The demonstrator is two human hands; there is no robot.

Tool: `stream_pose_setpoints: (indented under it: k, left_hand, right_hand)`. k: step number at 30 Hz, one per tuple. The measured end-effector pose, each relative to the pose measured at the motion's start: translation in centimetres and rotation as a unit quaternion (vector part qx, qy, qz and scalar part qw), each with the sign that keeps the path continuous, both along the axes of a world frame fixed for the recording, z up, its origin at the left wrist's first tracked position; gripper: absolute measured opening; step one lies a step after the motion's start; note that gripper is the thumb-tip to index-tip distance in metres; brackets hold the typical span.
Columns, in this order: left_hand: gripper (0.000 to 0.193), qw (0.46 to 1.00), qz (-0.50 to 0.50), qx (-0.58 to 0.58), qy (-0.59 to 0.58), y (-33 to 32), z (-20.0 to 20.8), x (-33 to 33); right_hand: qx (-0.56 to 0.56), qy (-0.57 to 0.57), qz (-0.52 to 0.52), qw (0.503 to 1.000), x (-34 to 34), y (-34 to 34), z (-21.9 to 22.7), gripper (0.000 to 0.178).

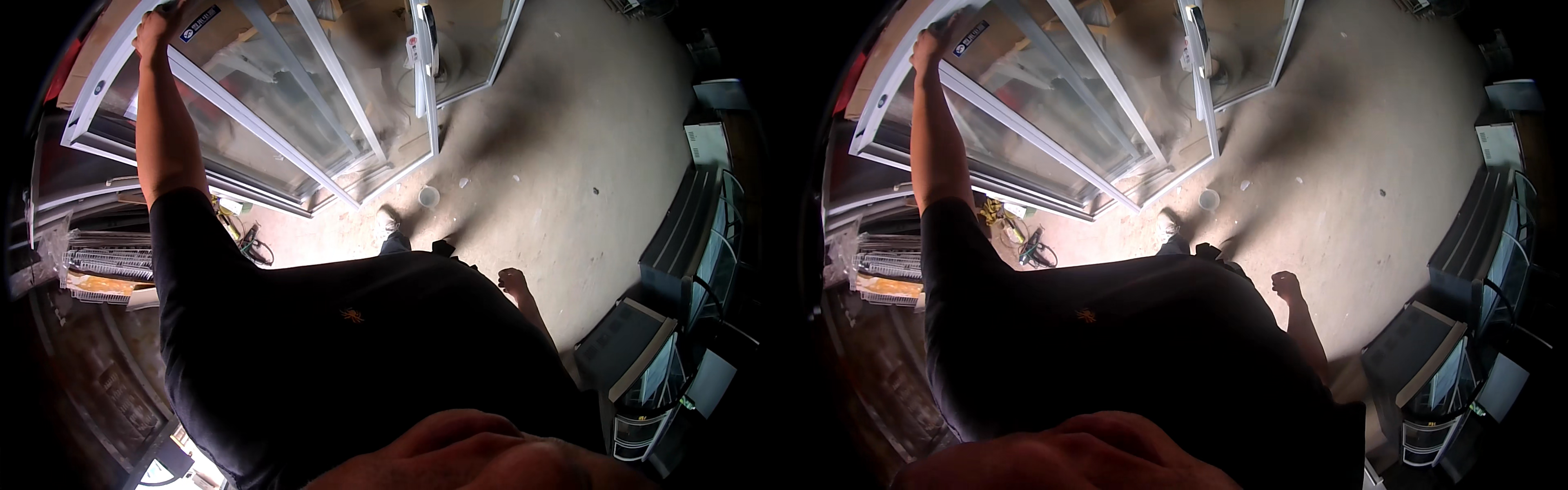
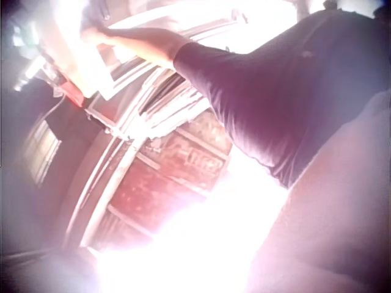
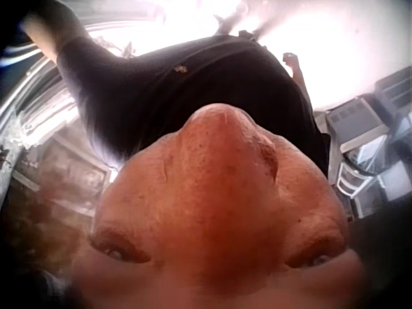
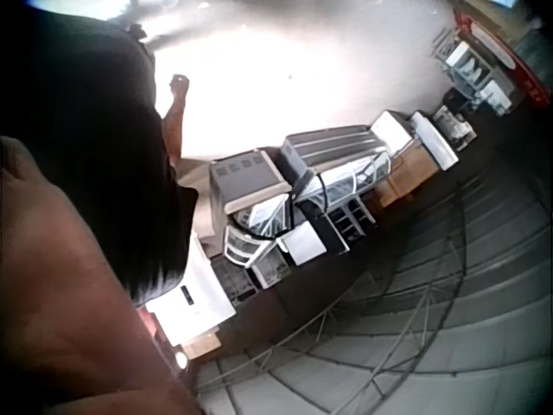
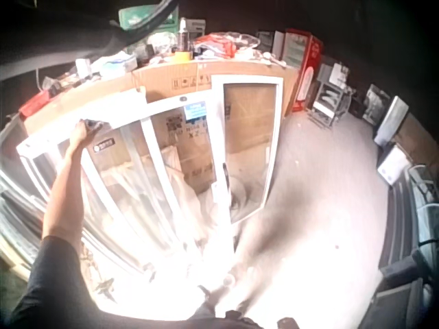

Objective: The person peels protective tape from a refrigerator glass door frame and then cleans the glass surface with a paper towel.

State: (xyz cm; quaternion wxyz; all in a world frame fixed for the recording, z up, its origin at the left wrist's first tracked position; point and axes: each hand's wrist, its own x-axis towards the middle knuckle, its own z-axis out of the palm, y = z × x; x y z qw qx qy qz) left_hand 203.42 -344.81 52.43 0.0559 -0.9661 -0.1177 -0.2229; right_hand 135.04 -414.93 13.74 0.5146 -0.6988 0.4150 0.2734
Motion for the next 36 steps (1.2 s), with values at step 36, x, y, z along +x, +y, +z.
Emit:
stream_pose_setpoints:
  k: [36]
  left_hand:
    - [0.031, 0.68, -0.551, -0.471, 0.108, -15.8, 10.4, -43.7]
  right_hand:
    - [-0.185, -0.645, 0.044, 0.741, 15.0, 19.1, 36.8, 0.039]
